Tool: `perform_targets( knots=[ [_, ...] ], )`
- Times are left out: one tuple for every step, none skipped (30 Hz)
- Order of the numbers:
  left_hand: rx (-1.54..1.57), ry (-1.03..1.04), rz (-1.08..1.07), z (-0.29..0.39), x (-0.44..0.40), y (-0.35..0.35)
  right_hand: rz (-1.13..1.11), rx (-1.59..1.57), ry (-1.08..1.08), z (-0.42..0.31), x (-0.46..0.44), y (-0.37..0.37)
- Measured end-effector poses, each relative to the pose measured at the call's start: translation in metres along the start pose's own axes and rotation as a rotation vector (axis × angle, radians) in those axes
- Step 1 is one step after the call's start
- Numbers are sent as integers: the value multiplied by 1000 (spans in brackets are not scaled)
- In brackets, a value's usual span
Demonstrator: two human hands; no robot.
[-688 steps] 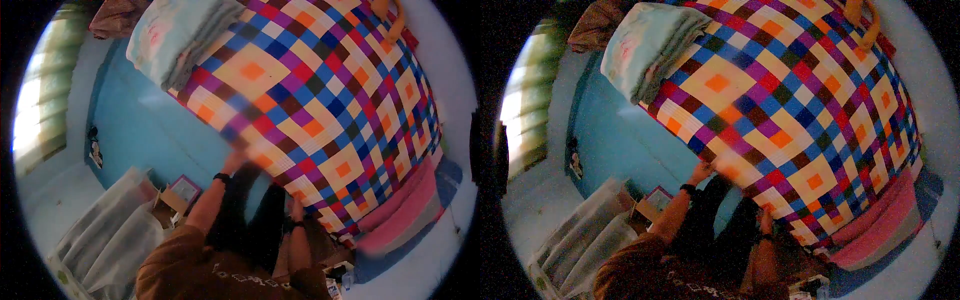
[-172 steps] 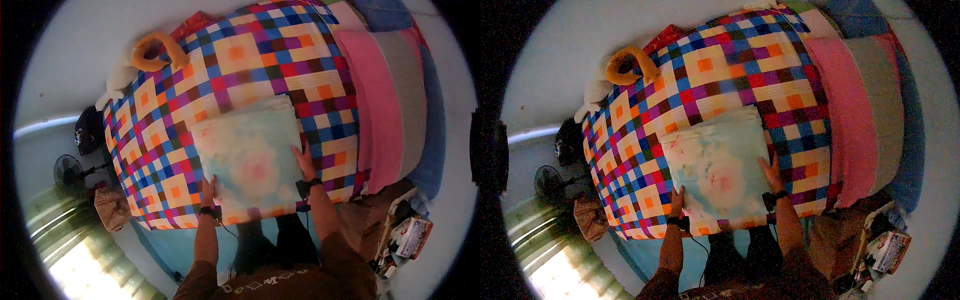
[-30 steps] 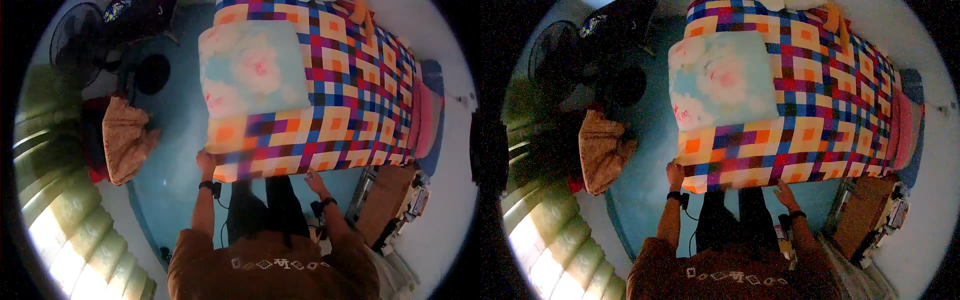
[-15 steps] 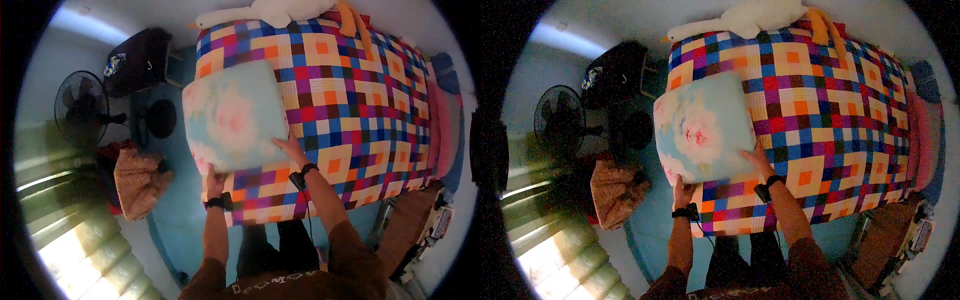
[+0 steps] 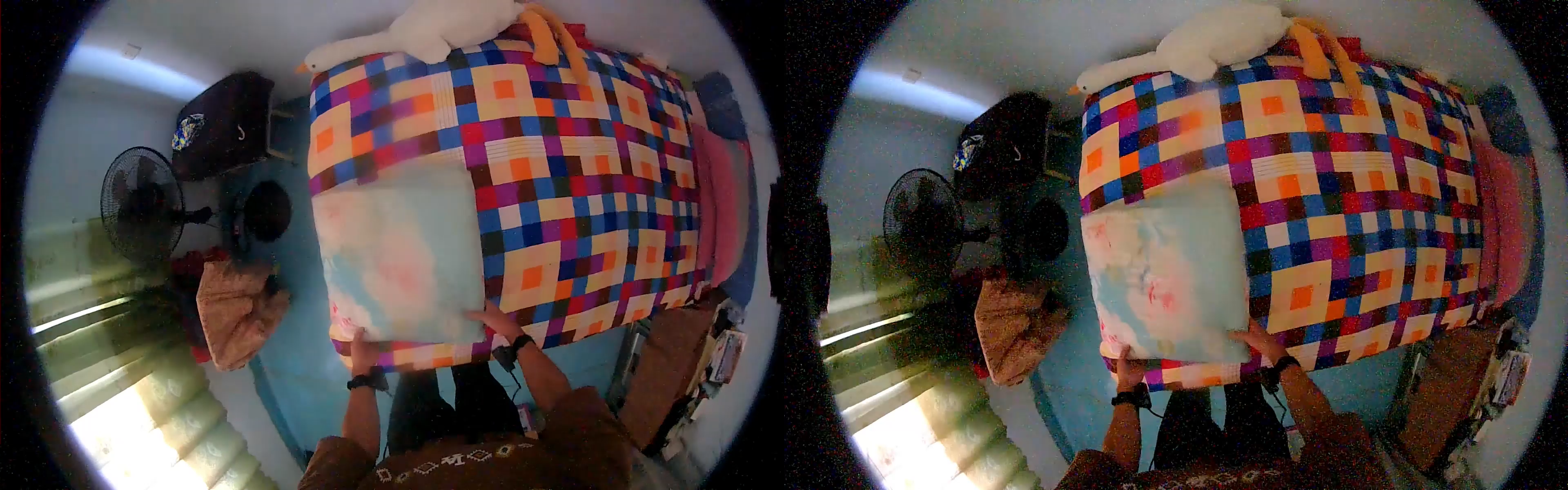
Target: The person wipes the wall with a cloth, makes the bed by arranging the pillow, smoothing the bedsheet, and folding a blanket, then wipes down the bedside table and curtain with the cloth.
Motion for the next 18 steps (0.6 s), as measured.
perform_targets(
  knots=[
    [13, -22, 98, -6, 2, -12, -4, 4, 4, -1, 12, 3],
    [0, -26, 33, -4, 1, -9, -11, 6, 10, -4, 19, 8],
    [-13, -30, -32, -1, 5, 7, 47, 15, -60, -4, 9, -2],
    [-26, -35, -96, 1, 9, 25, 105, 23, -129, 5, -10, -16],
    [2, 30, -137, 10, 9, 46, 164, 28, -192, 9, -19, -28],
    [27, 94, -174, 18, 9, 72, 166, -72, -293, -22, -18, -27],
    [51, 159, -213, 25, 9, 85, 170, -172, -397, -65, -23, -24],
    [-329, 275, -214, 38, -17, 45, 250, -279, -387, -66, -46, -36],
    [-703, 401, -169, 51, -43, 4, 331, -387, -384, -65, -65, -48],
    [-673, 384, -178, 53, -59, -14, 281, -337, -373, -76, -75, -44],
    [-909, 516, -158, 55, -29, 21, 231, -286, -363, -86, -82, -39],
    [-1138, 655, -106, 56, 3, 58, 181, -235, -355, -95, -88, -29],
    [-786, 501, -160, 57, -7, 53, 220, -111, -390, -118, -82, -19],
    [-419, 368, -164, 58, -18, 43, 256, 17, -416, -149, -66, -2],
    [-255, 294, -190, 58, 16, 85, 292, 143, -434, -175, -45, 16],
    [-258, 380, -162, 66, 50, 128, 219, 146, -482, -205, -26, 39],
    [-260, 467, -137, 70, 84, 172, 144, 151, -532, -233, -10, 59],
    [-206, 486, -130, 82, 98, 183, 126, 188, -624, -253, 3, 70]
  ],
)
Point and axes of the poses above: each hand's wrist, its own x-axis away from the middle knuckle, its own y-axis out of the palm, z = x × y, the point moved 9 cm from there along -x, towards the middle knuckle, and after that the axes turned 4 degrees about -z, right-handed, at the moved point
